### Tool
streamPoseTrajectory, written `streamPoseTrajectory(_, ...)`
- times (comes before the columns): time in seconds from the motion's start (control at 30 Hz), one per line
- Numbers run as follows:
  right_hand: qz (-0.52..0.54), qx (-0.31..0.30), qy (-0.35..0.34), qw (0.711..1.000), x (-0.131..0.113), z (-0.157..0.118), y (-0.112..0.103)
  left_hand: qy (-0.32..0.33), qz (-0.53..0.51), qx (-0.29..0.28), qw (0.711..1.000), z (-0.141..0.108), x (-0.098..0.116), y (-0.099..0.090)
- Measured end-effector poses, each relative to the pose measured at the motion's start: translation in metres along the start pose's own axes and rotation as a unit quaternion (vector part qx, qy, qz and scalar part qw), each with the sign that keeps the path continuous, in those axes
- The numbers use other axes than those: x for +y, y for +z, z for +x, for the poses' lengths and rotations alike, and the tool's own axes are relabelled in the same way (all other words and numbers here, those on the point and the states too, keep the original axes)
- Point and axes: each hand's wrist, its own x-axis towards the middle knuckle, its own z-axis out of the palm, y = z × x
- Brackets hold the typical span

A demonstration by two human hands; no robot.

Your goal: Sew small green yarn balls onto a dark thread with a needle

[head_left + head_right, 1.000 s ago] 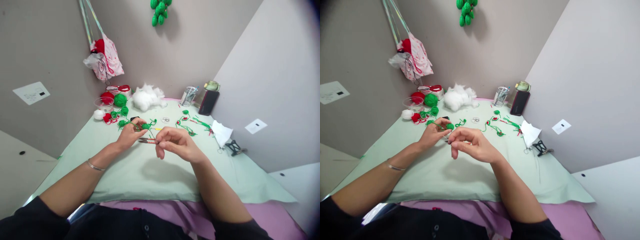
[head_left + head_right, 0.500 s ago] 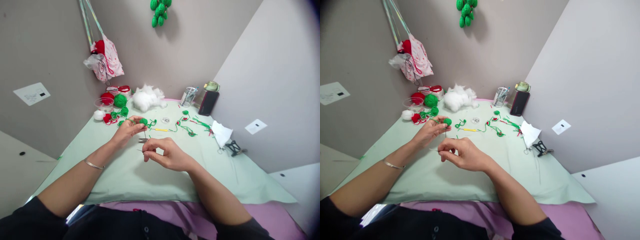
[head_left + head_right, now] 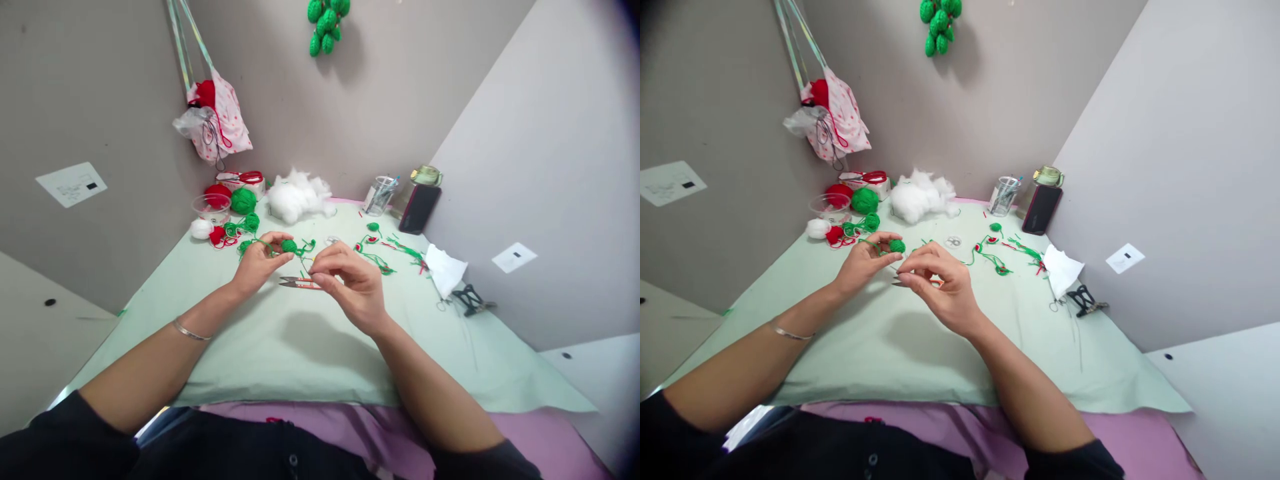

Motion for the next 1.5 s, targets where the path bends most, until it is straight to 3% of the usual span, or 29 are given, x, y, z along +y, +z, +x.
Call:
streamPoseTrajectory(0.23, 0.078, 0.004, 0.013, 0.997, -0.002, -0.001, -0.004, -0.018, -0.002, 0.006, 1.0, 0.002, 0.0, -0.001)
streamPoseTrajectory(0.47, 0.102, -0.025, 0.043, 0.993, -0.005, -0.002, -0.004, -0.059, -0.106, 0.003, 0.993, 0.003, -0.001, -0.003)
streamPoseTrajectory(0.7, 0.075, 0.038, 0.191, 0.978, 0.009, 0.004, 0.001, -0.066, -0.215, -0.018, 0.974, 0.002, 0.001, 0.001)
streamPoseTrajectory(0.93, 0.0, 0.019, 0.263, 0.965, 0.018, 0.005, 0.005, -0.049, -0.206, -0.043, 0.976, -0.002, 0.004, 0.002)
streamPoseTrajectory(1.5, -0.024, 0.004, 0.283, 0.959, 0.025, 0.003, 0.008, -0.014, -0.152, -0.041, 0.987, -0.005, 0.006, 0.003)
